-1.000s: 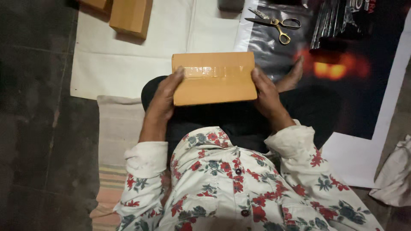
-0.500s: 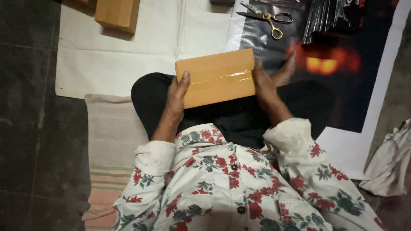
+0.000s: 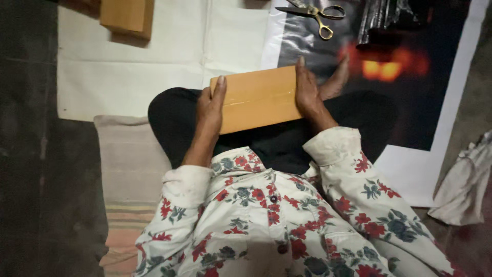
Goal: The person sits on the floor and tapes small cardboard boxes using a handheld tape dispenser. They apply tape along the seams, fold the flaps, and smooth the tape to seal each box. The sealed boxes are placed aside after completion.
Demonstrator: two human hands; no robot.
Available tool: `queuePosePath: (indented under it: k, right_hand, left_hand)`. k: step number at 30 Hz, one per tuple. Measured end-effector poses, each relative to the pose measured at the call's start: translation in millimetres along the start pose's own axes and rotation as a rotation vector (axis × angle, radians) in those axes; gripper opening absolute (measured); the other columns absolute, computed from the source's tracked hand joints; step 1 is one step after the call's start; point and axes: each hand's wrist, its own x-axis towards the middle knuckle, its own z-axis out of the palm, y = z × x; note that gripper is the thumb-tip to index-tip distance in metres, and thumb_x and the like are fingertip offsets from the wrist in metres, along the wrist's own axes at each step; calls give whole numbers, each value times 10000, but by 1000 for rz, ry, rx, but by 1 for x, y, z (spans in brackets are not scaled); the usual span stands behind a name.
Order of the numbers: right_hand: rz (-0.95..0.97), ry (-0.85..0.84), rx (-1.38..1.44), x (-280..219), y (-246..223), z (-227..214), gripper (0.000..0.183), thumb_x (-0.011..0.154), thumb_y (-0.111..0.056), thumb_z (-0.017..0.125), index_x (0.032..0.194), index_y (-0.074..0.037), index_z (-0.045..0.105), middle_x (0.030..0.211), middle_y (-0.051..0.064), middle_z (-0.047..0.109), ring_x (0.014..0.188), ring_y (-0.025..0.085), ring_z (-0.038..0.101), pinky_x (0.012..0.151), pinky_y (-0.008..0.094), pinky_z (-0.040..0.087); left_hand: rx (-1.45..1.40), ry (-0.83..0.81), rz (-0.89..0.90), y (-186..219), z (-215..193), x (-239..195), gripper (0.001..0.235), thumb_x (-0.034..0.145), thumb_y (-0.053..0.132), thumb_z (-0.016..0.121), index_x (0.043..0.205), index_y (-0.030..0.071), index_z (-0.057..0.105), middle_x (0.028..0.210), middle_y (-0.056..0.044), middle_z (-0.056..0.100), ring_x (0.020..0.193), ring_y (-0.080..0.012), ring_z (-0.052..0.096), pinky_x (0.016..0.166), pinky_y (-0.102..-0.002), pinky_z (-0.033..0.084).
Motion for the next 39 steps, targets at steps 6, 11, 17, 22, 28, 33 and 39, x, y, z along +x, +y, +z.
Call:
queuePosePath:
  k: [6,11,17,22,28,33,39]
  right_hand:
    - [318,-63,50,-6,-68,-8,868,1026,-679,211,1075,2,746,1076,238,765,1042,349,714,992,411,492]
    - [145,138,-352,-23,-79,10,758,1024,-670,358,1071,7,696,1062,318,693,1010,477,650,908,554,475]
    - [171,491,167,22,-27,-3,726,956,-656,513,1332,-37,461,1075,253,662,662,372,706,583,486,535]
    - [613,-55,916,15,-29,-41,889,925,-700,442,1388,57,385,924,236,708,473,217,643,412,306,501]
    - [-59,762,28,3,-29,-7,971,842,-454,911,1437,106,385,1243,209,620,1081,276,676,942,387,553]
    - [-286,976,-324,6,-5,14,913,833,-433,952,1428,65,470,1327,205,583,1272,355,562,1152,452,389]
    - [-280,654,-24,-16,-54,-8,692,903,-460,797,1281,75,573,1169,192,667,1098,311,640,975,401,466]
  left_hand:
    - [195,85,186,6,4,-21,696,953,644,562,1087,-30,674,961,-219,724,893,-286,691,794,-393,517]
    - [153,73,154,2,9,-23,731,919,660,543,1094,-38,671,974,-224,739,911,-293,731,797,-406,544]
    - [-60,22,144,-11,7,3,740,975,662,498,1184,-30,651,1093,-179,724,1035,-251,681,901,-380,521]
    - [-234,-6,140,-22,10,-1,736,973,655,486,1206,-21,657,1098,-207,711,999,-287,677,867,-403,528]
    - [89,103,216,-14,11,-12,699,982,642,489,1138,-13,676,984,-214,742,925,-313,724,820,-415,533]
    - [98,93,157,-13,10,-12,704,929,658,524,1067,-10,698,954,-214,752,898,-309,732,796,-414,541]
    - [200,98,195,-17,15,-8,695,940,667,528,1085,1,667,991,-271,716,947,-414,693,809,-474,519]
